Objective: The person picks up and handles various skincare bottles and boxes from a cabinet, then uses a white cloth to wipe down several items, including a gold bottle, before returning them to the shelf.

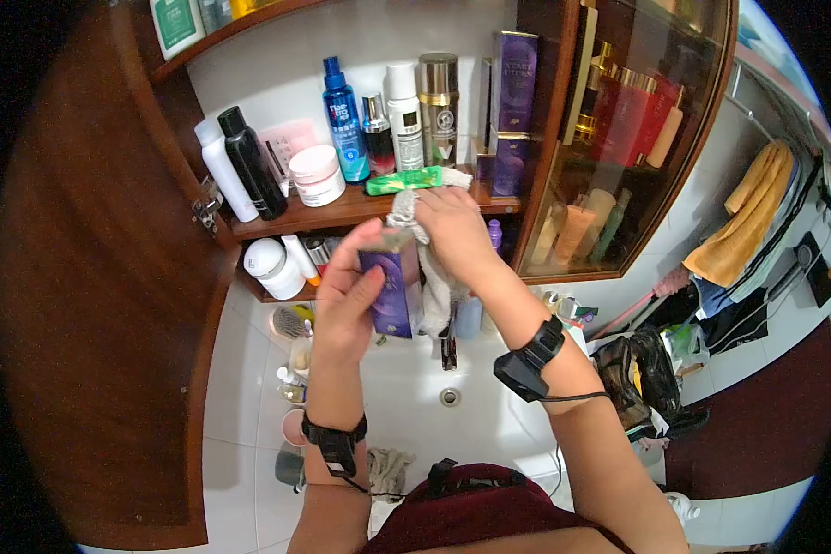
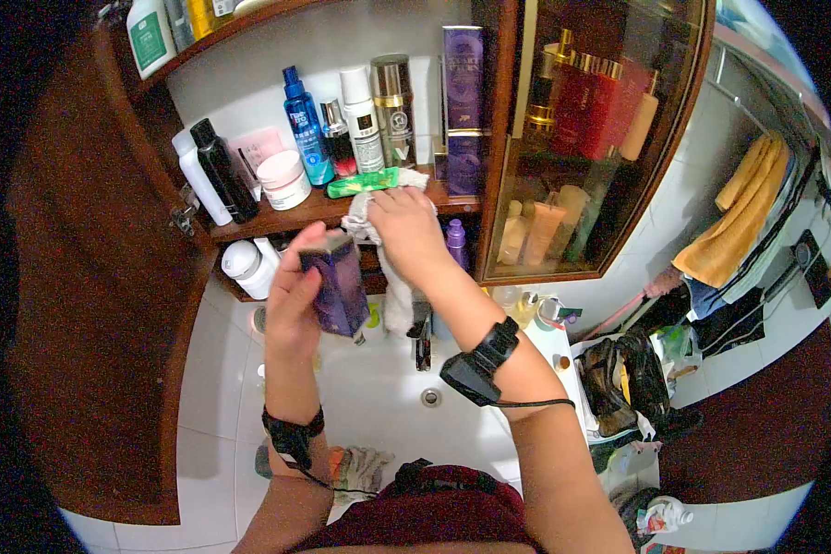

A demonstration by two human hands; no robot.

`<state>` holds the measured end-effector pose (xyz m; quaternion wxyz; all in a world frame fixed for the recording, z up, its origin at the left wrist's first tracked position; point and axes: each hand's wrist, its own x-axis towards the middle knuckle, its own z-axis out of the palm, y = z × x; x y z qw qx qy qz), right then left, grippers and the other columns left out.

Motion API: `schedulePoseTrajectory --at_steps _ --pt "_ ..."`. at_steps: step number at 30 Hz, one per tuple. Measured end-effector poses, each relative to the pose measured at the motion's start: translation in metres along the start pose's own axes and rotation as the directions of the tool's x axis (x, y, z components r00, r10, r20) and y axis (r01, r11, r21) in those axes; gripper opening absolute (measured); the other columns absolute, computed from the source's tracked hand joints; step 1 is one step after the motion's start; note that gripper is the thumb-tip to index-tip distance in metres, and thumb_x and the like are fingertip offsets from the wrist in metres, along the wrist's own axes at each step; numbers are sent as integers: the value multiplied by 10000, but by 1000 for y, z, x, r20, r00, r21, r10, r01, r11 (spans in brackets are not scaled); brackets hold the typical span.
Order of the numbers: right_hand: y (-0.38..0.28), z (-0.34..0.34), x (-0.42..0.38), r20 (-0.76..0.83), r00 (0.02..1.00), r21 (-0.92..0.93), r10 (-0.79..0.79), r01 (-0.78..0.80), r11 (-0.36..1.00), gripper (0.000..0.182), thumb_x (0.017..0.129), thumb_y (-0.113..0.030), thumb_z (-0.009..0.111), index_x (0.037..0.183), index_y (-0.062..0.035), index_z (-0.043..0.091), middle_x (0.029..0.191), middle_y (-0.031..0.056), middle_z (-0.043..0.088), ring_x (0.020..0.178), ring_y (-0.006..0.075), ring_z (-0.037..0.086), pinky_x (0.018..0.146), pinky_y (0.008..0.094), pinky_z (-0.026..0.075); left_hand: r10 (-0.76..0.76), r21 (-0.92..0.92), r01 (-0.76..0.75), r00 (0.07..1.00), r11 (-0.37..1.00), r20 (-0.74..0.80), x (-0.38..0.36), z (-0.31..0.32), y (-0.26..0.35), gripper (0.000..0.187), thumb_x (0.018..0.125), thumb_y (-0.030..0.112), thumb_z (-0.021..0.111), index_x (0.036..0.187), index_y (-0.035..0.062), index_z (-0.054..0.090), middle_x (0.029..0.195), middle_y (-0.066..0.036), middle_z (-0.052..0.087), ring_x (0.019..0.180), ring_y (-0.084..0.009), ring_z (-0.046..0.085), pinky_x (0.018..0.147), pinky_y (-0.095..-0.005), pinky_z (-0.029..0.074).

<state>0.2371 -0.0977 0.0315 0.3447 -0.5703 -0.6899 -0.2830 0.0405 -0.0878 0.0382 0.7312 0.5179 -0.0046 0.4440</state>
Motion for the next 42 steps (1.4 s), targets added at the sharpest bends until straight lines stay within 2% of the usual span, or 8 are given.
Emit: schedulePoseTrajectory --at_steps 5,9,11,17,23,29,37,42 --pt "-23 7 11 76 996 275 48 -67 959 281 819 -77 565 1096 -38 588 1070 117 640 1062 277 582 948 386 415 140 90 -140 990 986 5 39 34 24 496 891 47 585 1347 6 395 1245 -116 528 1115 -165 535 955 -303 439" --pt "-48 17 23 54 891 951 451 -183 249 443 921 -200 532 1325 -47 434 1315 168 497 1217 294 492 1006 368 381 304 298 -301 952 906 37 88 51 12 567 824 -60 640 1317 13 371 1222 -124 474 1083 -202 552 923 -305 476" --pt "-39 22 19 86 955 344 284 -297 891 449 890 -211 537 1300 -50 449 1278 191 512 1178 337 505 1003 396 376 270 301 -285 959 910 91 109 61 0 552 815 -52 662 1293 -7 390 1228 -136 500 1111 -209 538 961 -313 450" --pt "-32 38 12 -15 932 568 363 -291 770 302 833 -245 567 1056 -42 579 1077 182 606 1059 347 547 912 480 404 242 641 -214 969 737 45 157 53 -52 573 747 -61 714 1240 5 430 1151 -131 548 999 -185 565 841 -285 506" --pt "-16 76 2 -97 981 361 167 -122 925 237 783 -226 563 915 -47 484 902 110 512 904 346 532 771 453 432 237 715 -181 971 675 22 160 49 -69 632 731 -28 754 1268 10 424 1209 -130 536 1019 -208 553 856 -305 502" --pt "-24 37 7 -51 992 265 118 -101 959 319 767 -122 543 1076 -49 580 1079 130 589 1041 299 548 939 420 384 324 915 -200 943 352 81 135 29 -23 409 753 20 723 1134 59 580 1132 -76 600 939 -176 589 775 -308 502" --pt "-24 28 10 -163 984 99 -67 84 992 189 761 -76 507 915 -31 606 1031 105 615 1015 267 558 951 404 379 15 938 -166 984 -305 179 116 -41 24 384 764 25 651 1147 39 620 1070 -172 651 940 -351 608 869 -407 478" --pt "-19 17 5 0 999 209 -50 49 977 328 763 4 477 1066 -21 601 1162 118 603 1149 287 524 1029 430 347 31 913 -193 975 -358 219 111 -41 19 357 733 78 689 1082 39 626 1078 -173 612 925 -360 593 848 -437 461"
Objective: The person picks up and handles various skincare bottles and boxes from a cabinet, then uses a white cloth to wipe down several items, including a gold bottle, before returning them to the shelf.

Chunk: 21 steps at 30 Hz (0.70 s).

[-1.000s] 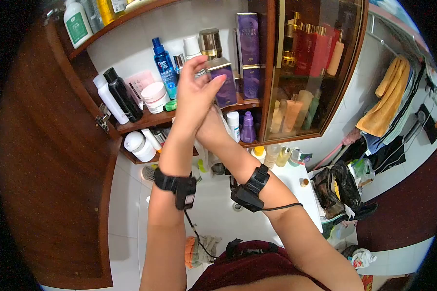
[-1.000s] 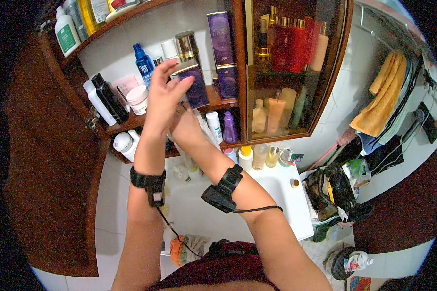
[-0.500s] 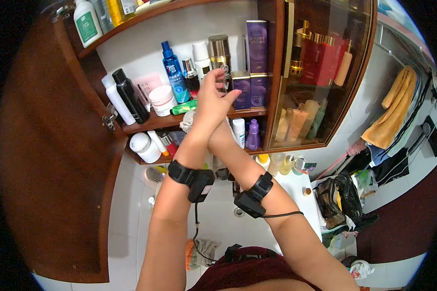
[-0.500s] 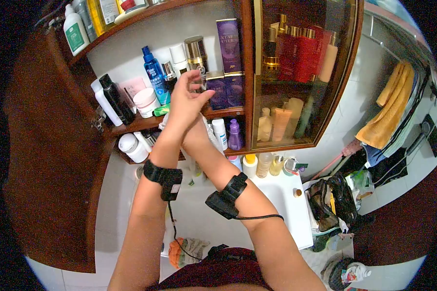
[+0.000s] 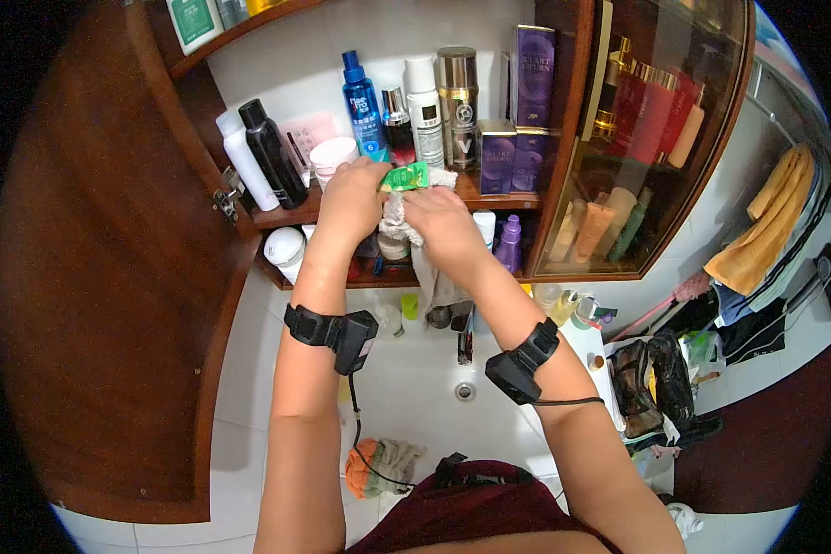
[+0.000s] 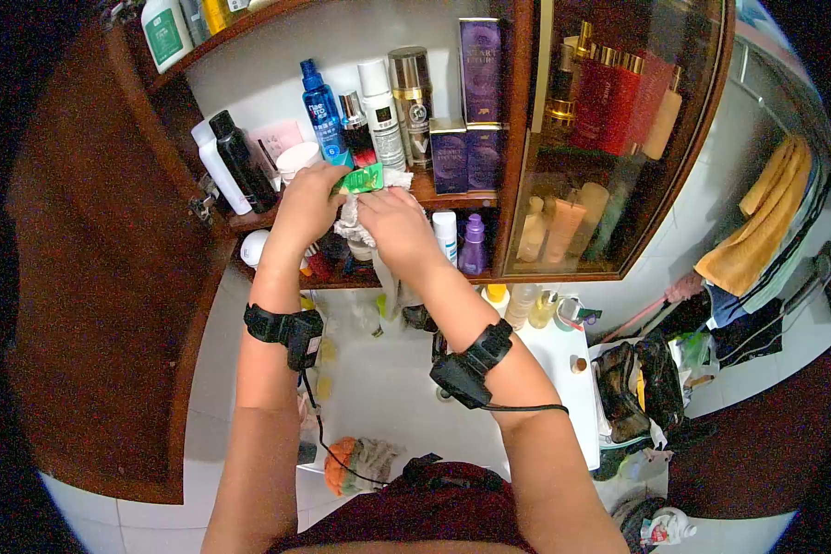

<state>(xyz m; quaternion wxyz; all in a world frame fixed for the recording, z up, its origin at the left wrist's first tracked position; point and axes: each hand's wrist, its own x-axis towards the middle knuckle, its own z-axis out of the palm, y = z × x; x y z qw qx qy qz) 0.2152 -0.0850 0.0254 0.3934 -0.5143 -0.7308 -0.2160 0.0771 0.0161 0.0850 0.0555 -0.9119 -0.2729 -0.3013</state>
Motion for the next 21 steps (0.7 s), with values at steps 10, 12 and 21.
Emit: schedulePoseTrajectory --at_steps 10,12,21 --pt "-6 3 9 21 998 -178 65 -61 982 330 720 3 525 1046 11 575 1222 190 565 1161 325 511 1013 427 355 -484 -884 110 864 454 -141 -37 -26 -28 383 926 140 609 1222 -73 495 1108 -117 612 950 -119 582 848 -245 456" --pt "-10 15 21 88 994 -205 70 -50 978 336 727 -5 525 1060 7 575 1223 187 565 1156 312 516 1012 416 354 -493 -895 111 860 431 -131 -40 -35 -22 371 925 129 609 1216 -71 497 1118 -112 607 963 -117 577 857 -243 452" --pt "-13 25 39 217 976 -103 1 22 994 358 762 -13 504 1108 -16 597 1260 127 566 1168 278 522 997 410 380 -447 -913 68 885 403 -131 -37 -20 -17 393 914 112 621 1235 -68 483 1098 -98 619 901 -96 592 798 -223 471"
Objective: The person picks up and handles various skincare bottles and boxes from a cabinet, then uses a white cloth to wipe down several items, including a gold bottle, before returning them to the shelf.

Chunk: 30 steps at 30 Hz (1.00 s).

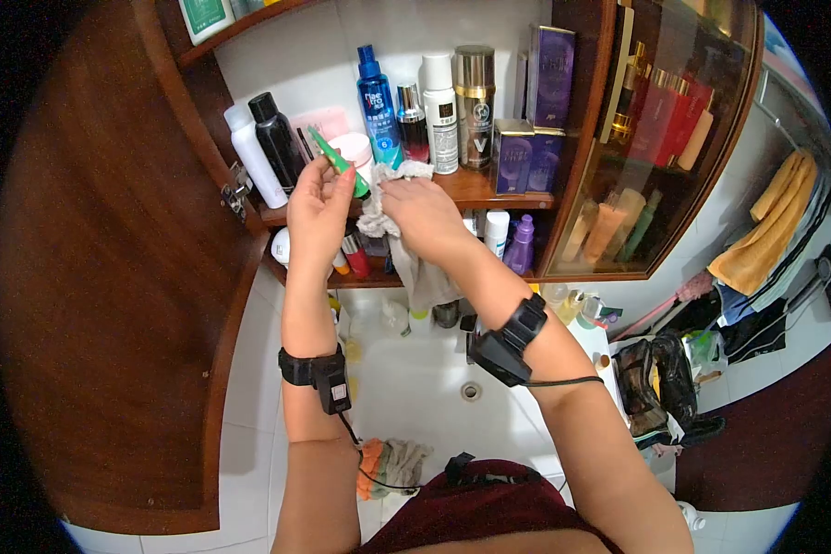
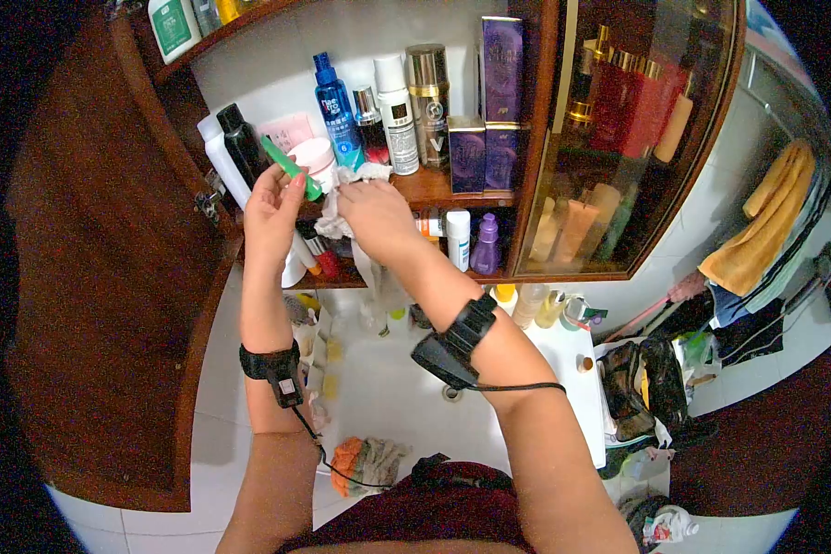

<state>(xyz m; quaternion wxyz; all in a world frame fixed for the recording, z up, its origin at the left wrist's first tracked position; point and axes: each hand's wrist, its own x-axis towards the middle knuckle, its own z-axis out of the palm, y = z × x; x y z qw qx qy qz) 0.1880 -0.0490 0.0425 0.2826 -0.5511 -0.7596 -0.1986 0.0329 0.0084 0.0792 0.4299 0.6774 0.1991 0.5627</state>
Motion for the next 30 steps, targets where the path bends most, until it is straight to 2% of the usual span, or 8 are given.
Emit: schedulePoseTrajectory --at_steps 3,8,12,13,20,23,26,30 --pt "10 -9 -26 -150 989 -25 -4 0 1000 254 801 -57 485 1010 -47 628 1208 109 604 1138 258 554 1010 389 390 62 22 -62 998 998 28 3 7 -12 400 909 75 606 1260 -58 466 1121 -114 616 860 -89 589 774 -223 478" --pt "19 -46 -65 -149 987 -11 65 -67 998 247 744 3 516 969 -33 612 1140 126 625 1097 303 568 974 412 426 79 219 -93 994 971 70 9 19 -19 387 885 37 593 1243 -65 487 1073 -119 660 773 -77 589 725 -225 482" --pt "6 -73 -85 -35 976 70 214 -211 975 294 669 58 565 950 -20 600 979 137 628 994 345 580 848 416 477 139 451 -156 988 879 72 17 33 -33 399 854 116 623 1210 -38 531 978 -137 694 736 -188 651 707 -314 505" --pt "0 -76 -89 -96 967 169 238 -220 961 326 647 81 571 953 -27 600 895 147 598 923 371 574 777 432 479 146 437 -155 988 886 55 18 37 -34 381 853 149 614 1199 2 547 943 -156 688 747 -253 659 716 -362 506" --pt "-16 -87 -106 -172 922 424 347 -248 871 408 669 110 545 1026 -72 621 969 145 621 939 377 586 790 410 490 140 594 -172 985 786 100 17 44 -15 288 854 124 572 1126 30 574 912 -176 646 757 -291 631 721 -395 491" --pt "-15 -86 -110 -101 926 457 364 -282 844 354 771 62 574 1092 -70 641 1013 134 652 952 329 625 828 347 494 184 617 -213 977 758 111 18 43 -21 277 853 119 570 1107 10 576 941 -181 613 765 -298 612 729 -393 485" --pt "-20 -84 -109 -60 914 527 401 -312 790 333 786 59 571 1084 -70 647 1006 124 657 948 307 634 824 330 493 165 621 -190 981 760 99 18 47 -20 261 852 112 570 1089 2 580 949 -182 598 764 -302 604 728 -391 483" --pt "-19 -75 -111 -99 920 543 378 -268 796 431 684 137 493 1047 -55 622 1013 168 628 955 376 598 812 382 494 170 598 -176 983 782 66 23 48 -30 244 855 112 578 1069 -6 581 904 -177 613 711 -282 606 687 -372 489"
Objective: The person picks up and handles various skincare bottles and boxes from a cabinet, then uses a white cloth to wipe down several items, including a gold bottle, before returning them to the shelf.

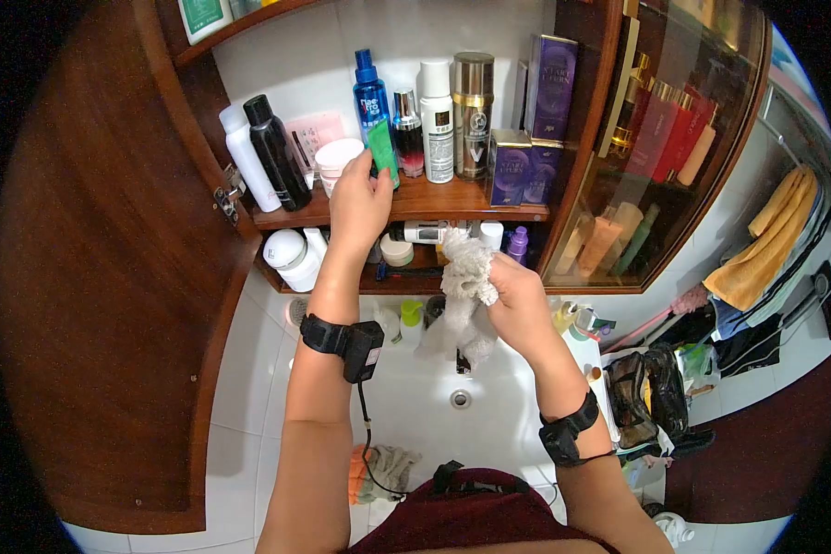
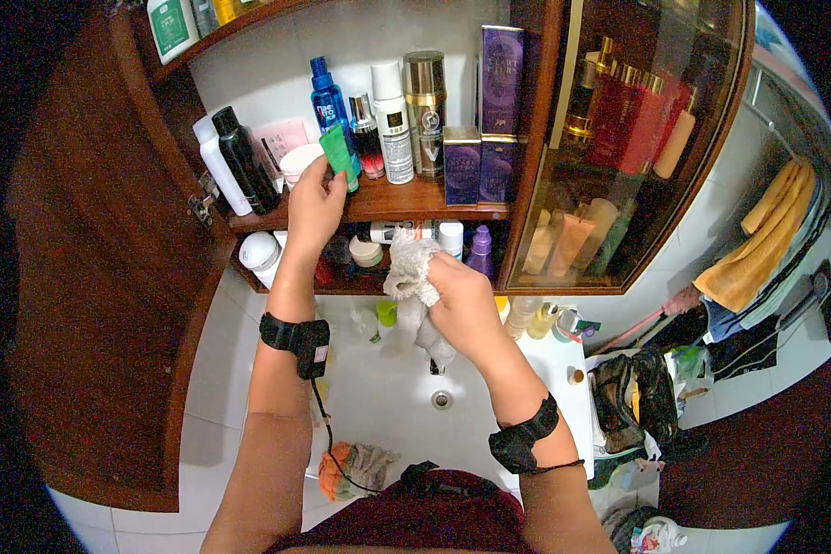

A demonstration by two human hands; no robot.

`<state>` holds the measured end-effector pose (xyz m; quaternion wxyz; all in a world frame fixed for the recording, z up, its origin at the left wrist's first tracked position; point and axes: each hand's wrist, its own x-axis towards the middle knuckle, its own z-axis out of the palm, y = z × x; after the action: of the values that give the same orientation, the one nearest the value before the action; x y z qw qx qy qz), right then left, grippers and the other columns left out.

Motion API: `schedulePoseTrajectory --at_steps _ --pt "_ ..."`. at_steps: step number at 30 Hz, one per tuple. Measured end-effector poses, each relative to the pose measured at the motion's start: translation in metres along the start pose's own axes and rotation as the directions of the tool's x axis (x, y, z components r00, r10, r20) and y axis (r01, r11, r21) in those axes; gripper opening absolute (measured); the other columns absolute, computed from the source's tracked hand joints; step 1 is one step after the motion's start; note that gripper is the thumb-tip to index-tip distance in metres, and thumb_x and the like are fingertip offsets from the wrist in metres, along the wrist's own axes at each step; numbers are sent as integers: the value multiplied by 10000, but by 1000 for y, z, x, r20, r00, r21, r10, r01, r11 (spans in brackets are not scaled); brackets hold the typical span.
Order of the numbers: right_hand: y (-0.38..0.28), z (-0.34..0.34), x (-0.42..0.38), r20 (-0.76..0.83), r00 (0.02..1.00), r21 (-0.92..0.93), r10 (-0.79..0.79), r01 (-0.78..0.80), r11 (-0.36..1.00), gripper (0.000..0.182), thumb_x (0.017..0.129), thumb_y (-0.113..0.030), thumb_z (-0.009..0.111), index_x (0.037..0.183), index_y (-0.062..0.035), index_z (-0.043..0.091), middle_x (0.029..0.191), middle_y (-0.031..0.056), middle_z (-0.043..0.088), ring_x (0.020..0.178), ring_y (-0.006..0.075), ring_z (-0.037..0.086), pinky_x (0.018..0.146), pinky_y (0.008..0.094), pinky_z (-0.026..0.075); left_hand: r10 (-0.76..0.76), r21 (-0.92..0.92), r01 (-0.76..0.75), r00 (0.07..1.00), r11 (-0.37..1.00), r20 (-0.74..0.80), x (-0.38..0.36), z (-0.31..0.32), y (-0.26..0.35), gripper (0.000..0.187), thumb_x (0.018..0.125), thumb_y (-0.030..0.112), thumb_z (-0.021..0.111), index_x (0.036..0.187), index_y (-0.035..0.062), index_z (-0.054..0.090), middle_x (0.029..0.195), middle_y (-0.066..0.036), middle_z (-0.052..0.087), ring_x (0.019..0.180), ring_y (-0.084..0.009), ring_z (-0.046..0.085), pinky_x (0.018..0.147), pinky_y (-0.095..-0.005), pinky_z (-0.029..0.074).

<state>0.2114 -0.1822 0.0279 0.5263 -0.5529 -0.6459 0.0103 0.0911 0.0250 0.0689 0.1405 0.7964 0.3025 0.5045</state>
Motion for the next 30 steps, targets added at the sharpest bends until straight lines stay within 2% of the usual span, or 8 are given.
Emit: schedulePoseTrajectory --at_steps 4,7,8,11,20,23,26,30 --pt "-3 -2 0 16 1000 -4 7 -7 1000 400 687 126 498 1025 -49 622 992 173 625 943 389 592 795 393 495 -55 -210 66 997 975 55 2 4 -1 246 863 97 599 1075 -23 565 877 -150 643 663 -185 602 629 -308 489" --pt "-2 2 -3 19 1000 7 5 -5 1000 371 696 122 503 1007 -44 619 978 174 623 936 394 589 785 401 496 -12 -513 53 997 857 82 3 25 2 245 866 61 609 1088 -27 554 906 -119 664 678 -113 590 620 -257 482" --pt "-1 3 -4 18 1000 11 1 -2 1000 358 702 120 505 1001 -42 618 973 174 622 933 395 588 781 403 496 7 -533 93 983 841 184 3 30 3 238 904 -1 559 1138 -30 522 992 -77 643 820 -74 582 719 -211 474" --pt "1 5 -8 52 997 -30 63 -61 998 307 770 61 585 1043 -62 658 1021 124 661 942 288 639 830 324 491 35 -543 76 981 836 191 2 50 15 240 892 21 581 1122 -28 535 966 -87 657 777 -84 599 682 -229 484" --pt "-2 -5 -11 0 999 16 55 -55 998 333 743 81 538 1029 -54 642 966 169 643 914 378 612 791 378 501 57 -434 -4 992 901 108 2 77 34 297 825 128 689 1066 -15 591 948 -134 647 631 -161 628 605 -286 500" --pt "-1 -6 -12 28 996 19 83 -83 996 313 783 76 550 1050 -45 660 1033 132 665 951 276 648 839 321 490 64 -482 -30 997 876 53 -2 79 33 329 802 132 713 1069 -16 590 974 -133 617 614 -147 608 593 -281 493" --pt "3 -3 -12 55 995 14 81 -82 997 312 790 77 542 1051 -46 660 1023 127 666 941 265 650 834 318 490 47 -476 6 994 879 98 -3 74 36 361 784 131 732 1080 -15 584 982 -131 604 618 -133 597 591 -270 490" --pt "5 3 -12 43 997 50 68 -70 996 396 706 124 493 1036 -41 634 985 176 639 943 371 608 821 369 492 54 -461 -16 996 888 70 -7 65 37 376 781 124 737 1093 -13 579 978 -118 607 618 -114 578 594 -253 488"
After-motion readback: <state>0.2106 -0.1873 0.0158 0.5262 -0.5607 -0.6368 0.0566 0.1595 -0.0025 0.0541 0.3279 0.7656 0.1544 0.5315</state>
